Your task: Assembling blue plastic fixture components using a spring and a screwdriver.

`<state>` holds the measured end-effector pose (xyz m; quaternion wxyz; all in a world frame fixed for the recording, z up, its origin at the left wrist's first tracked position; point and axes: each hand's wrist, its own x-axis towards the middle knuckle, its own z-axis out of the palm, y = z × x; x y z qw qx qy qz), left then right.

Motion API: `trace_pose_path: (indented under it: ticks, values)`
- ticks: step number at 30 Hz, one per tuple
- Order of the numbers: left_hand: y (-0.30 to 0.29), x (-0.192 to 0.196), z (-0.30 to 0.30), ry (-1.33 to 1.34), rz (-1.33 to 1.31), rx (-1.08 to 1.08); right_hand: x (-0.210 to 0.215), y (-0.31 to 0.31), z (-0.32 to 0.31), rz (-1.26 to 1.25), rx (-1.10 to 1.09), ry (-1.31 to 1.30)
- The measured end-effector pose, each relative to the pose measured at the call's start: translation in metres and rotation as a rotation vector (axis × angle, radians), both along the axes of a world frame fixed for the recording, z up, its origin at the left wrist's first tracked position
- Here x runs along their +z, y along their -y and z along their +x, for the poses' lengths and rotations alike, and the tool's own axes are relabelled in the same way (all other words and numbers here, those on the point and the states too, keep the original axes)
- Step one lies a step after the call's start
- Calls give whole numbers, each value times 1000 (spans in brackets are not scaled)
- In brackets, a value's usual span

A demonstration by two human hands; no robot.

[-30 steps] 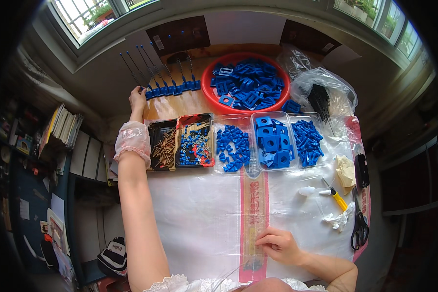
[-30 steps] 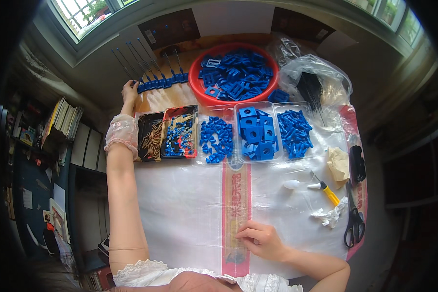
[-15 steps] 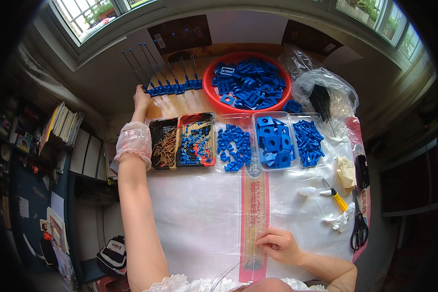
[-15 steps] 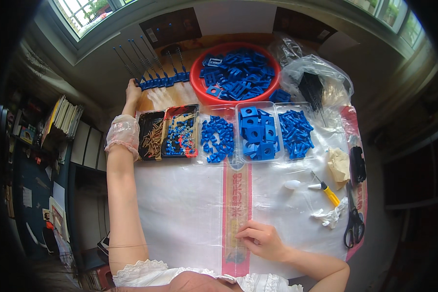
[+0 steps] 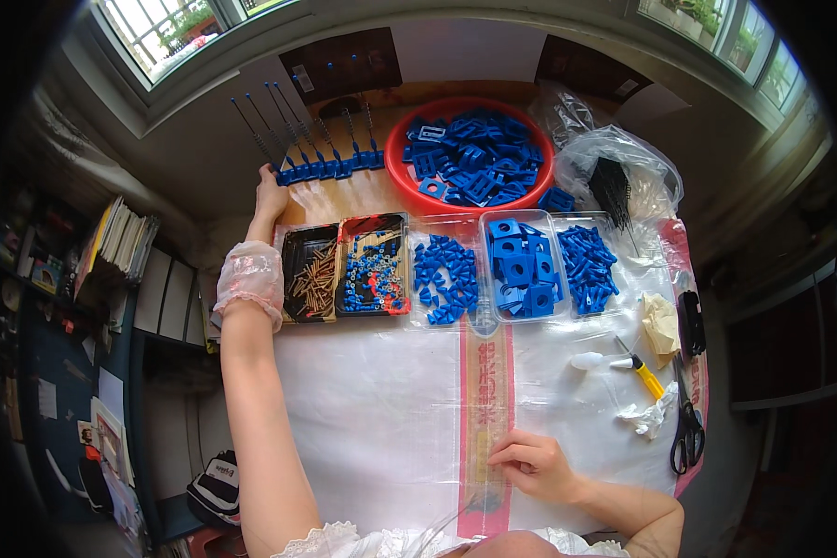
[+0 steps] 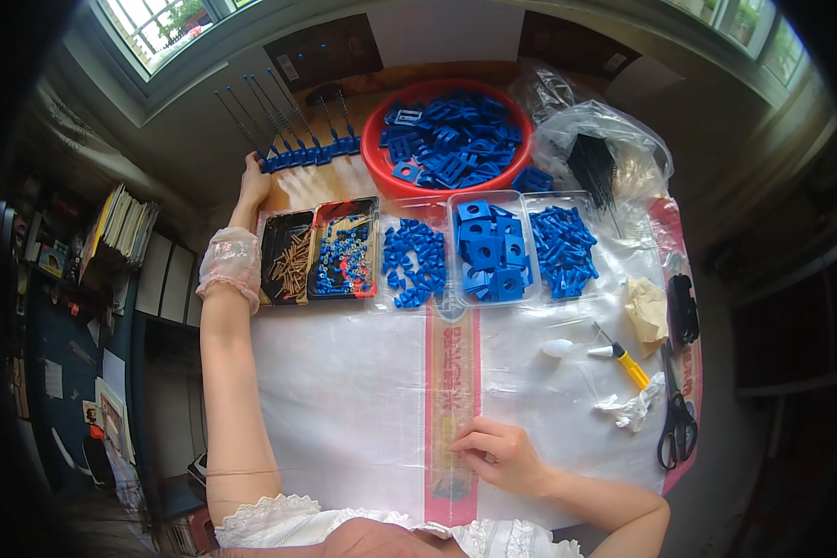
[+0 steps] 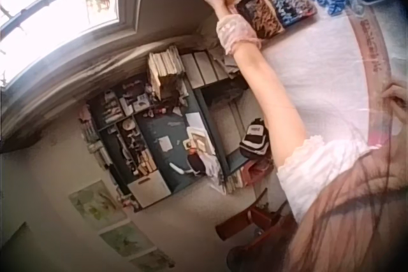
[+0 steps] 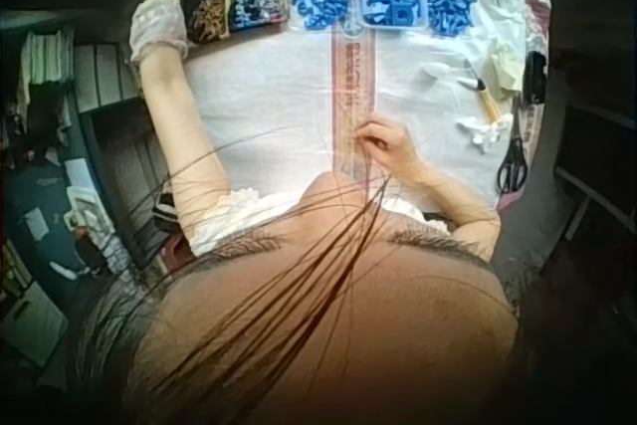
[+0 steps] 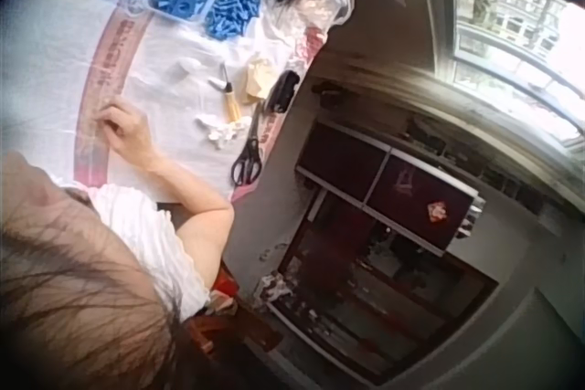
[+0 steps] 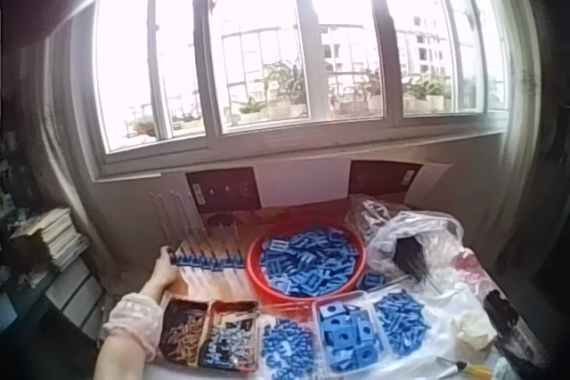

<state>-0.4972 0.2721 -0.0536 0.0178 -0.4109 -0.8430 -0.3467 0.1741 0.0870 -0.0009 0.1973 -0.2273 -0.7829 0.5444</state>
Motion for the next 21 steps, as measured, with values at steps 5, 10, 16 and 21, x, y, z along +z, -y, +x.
trace_pose_path:
  ticks: [5,10,16,21]
  values:
    - [3,7,9,-99,-148,250,-1,0,0,-2,3,4]
    - [1,53,101,-215,-257,-77,-3,1,3,5,-37,19]
    - [-29,50,186,411,-142,-395,0,0,1,-3,8,-1]
    - [-53,56,221,364,-204,-404,-2,1,1,0,-8,-34]
